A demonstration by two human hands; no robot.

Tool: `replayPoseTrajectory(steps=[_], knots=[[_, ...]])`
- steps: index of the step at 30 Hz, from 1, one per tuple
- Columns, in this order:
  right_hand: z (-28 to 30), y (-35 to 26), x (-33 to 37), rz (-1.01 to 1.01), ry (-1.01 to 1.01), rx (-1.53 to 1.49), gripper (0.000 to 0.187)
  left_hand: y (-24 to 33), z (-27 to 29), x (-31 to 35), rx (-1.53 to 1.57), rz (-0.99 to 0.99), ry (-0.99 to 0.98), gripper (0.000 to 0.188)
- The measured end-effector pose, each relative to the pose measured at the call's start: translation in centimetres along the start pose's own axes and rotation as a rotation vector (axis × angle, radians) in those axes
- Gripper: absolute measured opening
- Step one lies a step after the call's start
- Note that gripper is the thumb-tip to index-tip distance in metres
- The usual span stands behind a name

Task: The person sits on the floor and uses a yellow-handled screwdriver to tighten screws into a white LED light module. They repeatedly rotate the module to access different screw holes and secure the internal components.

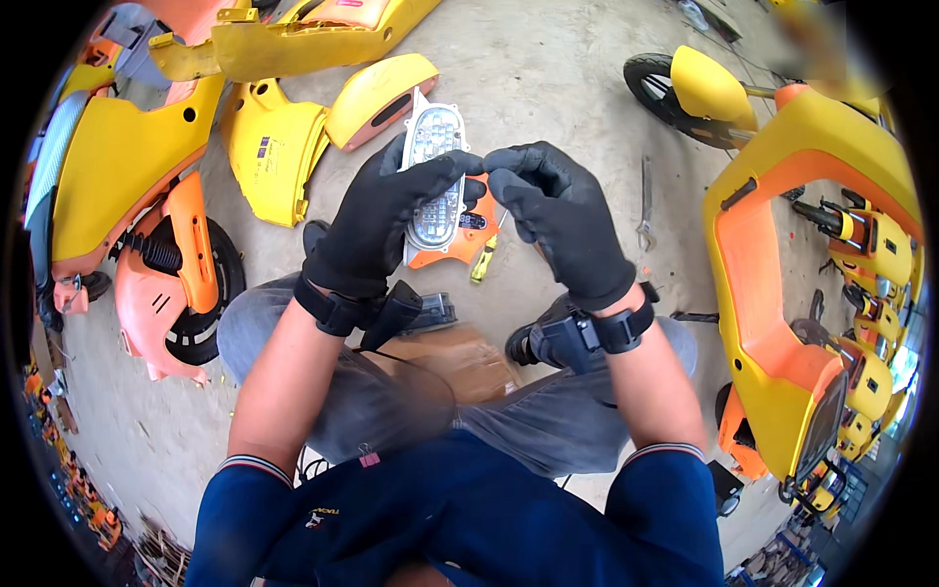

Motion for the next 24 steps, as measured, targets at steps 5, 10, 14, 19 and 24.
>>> replayPoseTrajectory(steps=[5,10,14,19,24], knots=[[-0.6,0.9,1.0,-0.01,0.04,-0.115,0.022,-1.3,-0.5,-0.5,-0.113,-0.027,-0.02,0.025],[-0.4,1.2,1.3,-0.002,0.037,-0.169,0.022,-1.4,-1.3,-0.7,-0.188,-0.045,-0.013,0.026],[0.1,1.5,1.8,-0.01,0.095,-0.078,0.021,-2.1,-1.6,-0.8,-0.22,-0.001,-0.005,0.026],[0.3,1.2,2.0,0.086,0.141,0.082,0.019,-2.5,-1.6,-0.8,-0.282,0.034,0.019,0.026],[1.0,-0.2,2.2,0.132,0.135,0.159,0.017,-2.3,-2.2,-0.5,-0.311,0.019,0.008,0.027]])
Point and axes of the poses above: each hand's wrist, its own x-axis away from the middle knuckle, its own z-axis out of the back of the hand, y = z × x, the point moved 5 cm from there along -x, towards the middle knuckle, and after that the axes turned 1 degree about -z, right-handed, at the moved point
